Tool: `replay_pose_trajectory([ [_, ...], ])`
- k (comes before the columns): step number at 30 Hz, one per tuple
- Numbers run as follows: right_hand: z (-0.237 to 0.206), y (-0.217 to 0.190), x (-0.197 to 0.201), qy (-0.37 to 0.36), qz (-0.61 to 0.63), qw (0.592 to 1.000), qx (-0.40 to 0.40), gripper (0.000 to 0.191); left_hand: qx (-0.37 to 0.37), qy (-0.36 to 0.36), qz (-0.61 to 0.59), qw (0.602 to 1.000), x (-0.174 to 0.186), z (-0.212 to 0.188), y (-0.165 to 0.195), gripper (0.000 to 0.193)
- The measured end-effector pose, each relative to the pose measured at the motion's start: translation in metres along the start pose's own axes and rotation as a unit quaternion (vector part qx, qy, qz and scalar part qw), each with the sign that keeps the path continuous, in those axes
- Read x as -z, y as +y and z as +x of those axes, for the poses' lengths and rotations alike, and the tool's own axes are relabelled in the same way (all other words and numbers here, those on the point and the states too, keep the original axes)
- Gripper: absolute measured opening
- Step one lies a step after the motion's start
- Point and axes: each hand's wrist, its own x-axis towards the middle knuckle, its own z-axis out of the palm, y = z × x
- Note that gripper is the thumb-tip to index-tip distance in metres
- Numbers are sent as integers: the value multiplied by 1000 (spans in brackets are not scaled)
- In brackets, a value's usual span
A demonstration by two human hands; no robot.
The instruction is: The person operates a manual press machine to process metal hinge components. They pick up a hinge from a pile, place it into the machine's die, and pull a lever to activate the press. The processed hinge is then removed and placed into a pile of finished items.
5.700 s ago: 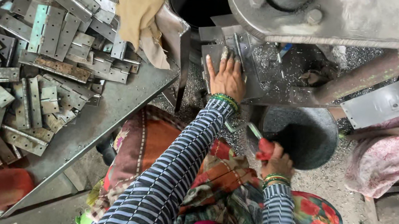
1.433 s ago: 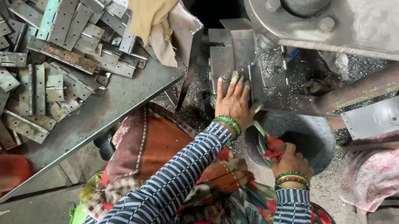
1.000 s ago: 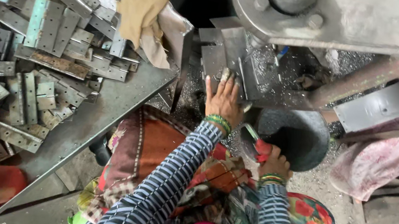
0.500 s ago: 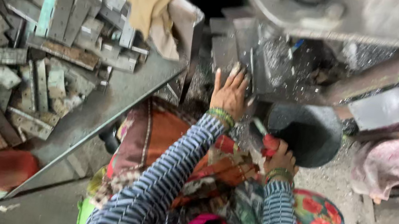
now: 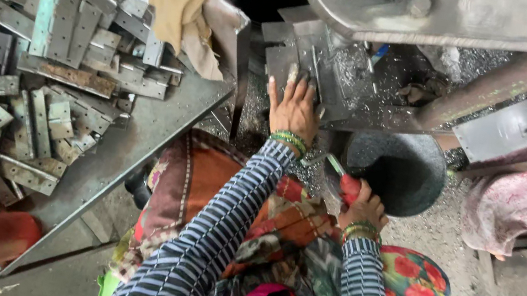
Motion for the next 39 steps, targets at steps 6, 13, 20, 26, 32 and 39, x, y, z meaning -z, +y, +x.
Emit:
replay_pose_trajectory([
  [6,12,12,16,-65,-26,998,-5,81,1,27,9,1000,-14,7,-1,50],
  [13,5,9,25,7,-45,999,17,83,30,-14,25,999,-22,44,-3,46],
  [20,-3,4,0,-30,20,999,2,92,22,-22,50,998,-21,45,-7,49],
  [26,15,14,47,-64,-51,996,24,73,27,-25,50,998,-11,61,-18,48],
  [32,0,4,18,-19,-31,999,9,85,26,-23,44,998,4,82,-29,44],
  [39,2,10,-6,-57,18,998,-21,94,-58,60,94,992,-3,61,-29,45],
])
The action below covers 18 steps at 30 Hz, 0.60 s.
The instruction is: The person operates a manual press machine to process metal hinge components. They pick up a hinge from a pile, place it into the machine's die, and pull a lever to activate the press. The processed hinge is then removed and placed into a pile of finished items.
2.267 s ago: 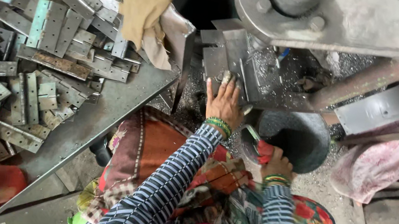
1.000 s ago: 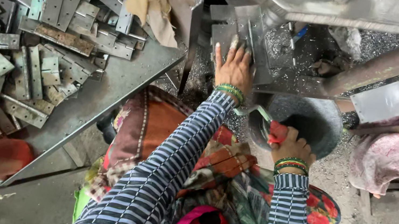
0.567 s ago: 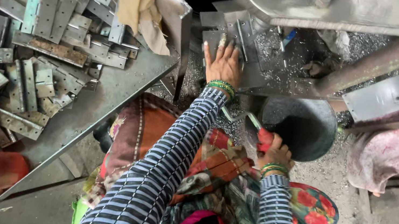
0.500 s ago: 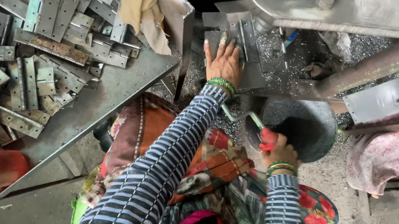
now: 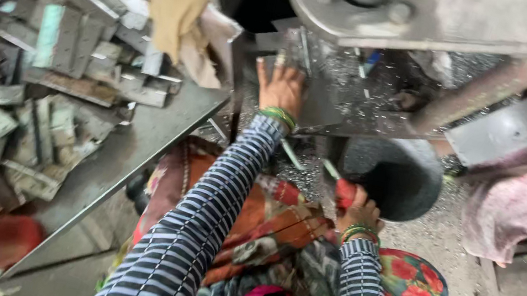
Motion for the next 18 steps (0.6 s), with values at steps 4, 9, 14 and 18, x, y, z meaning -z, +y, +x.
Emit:
replay_pose_trajectory([
  [4,-4,14,8,72,-1,996,61,85,-70,-60,81,992,-11,-35,7,41],
  [9,-2,27,3,112,9,989,92,83,-4,-89,8,996,-1,-27,18,58],
  [14,9,33,-2,75,10,994,77,80,32,-140,-23,989,19,-28,22,66],
  [18,16,39,-7,76,15,994,80,80,-49,-46,-48,997,9,-81,-5,52],
])
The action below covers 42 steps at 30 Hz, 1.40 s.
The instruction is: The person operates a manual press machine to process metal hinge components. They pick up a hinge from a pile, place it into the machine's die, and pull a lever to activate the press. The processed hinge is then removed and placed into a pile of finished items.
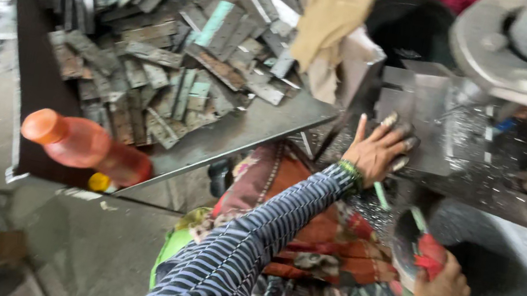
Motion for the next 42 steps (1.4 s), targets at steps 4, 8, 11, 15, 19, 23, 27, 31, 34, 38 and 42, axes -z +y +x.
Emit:
replay_pose_trajectory([
  [4,3,6,-6,4,-1,1000,7,83,-27,98,-38,994,-13,-50,-55,54],
  [8,6,14,-12,0,5,1000,14,84,120,92,74,986,14,-87,-140,52],
  [11,10,21,-15,-16,10,1000,20,84,255,111,107,954,49,-121,-198,57],
  [15,16,25,-18,-26,9,999,16,84,355,122,176,910,95,-159,-244,53],
  [19,23,24,-21,-41,-23,999,-6,88,428,71,108,894,117,-186,-263,83],
  [23,23,24,-23,-28,-18,999,3,85,428,64,82,898,115,-194,-262,75],
  [27,17,26,-26,-15,-25,1000,9,85,375,38,128,917,104,-191,-249,79],
  [31,13,25,-28,11,-18,1000,7,76,316,152,138,926,95,-187,-239,58],
  [34,11,21,-27,23,-11,1000,10,78,271,197,193,922,90,-184,-239,39],
  [38,7,14,-22,36,5,999,19,76,196,229,180,936,97,-176,-241,20],
  [42,0,5,-14,39,17,999,18,76,143,215,107,960,119,-153,-229,13],
])
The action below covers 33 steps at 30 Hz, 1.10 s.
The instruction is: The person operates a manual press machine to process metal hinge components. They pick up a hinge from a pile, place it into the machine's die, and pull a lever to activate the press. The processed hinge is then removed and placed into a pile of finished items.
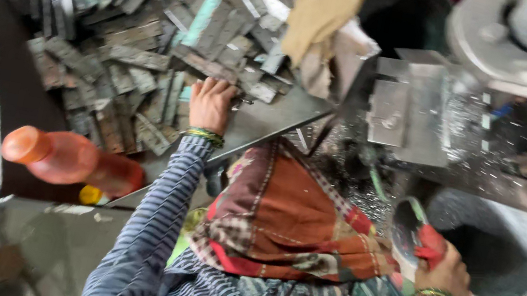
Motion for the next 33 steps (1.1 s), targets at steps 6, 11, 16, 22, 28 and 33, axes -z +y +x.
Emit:
replay_pose_trajectory([
  [6,-8,-13,11,-4,14,1000,-9,79,-58,36,-229,971,-10,35,106,50],
  [11,-11,-21,20,-9,-13,1000,-15,83,68,-145,-329,931,-72,81,249,47],
  [16,-13,-22,22,-10,-31,999,-18,83,172,-286,-250,909,-113,102,319,40],
  [22,-9,-21,15,-25,-36,998,-39,79,59,-245,-233,939,-84,55,324,66],
  [28,21,-23,50,-174,-77,980,-54,76,-84,-257,-101,957,-67,29,326,80],
  [33,13,-33,62,-77,-138,987,-20,76,-35,-281,-96,954,-94,37,339,79],
])
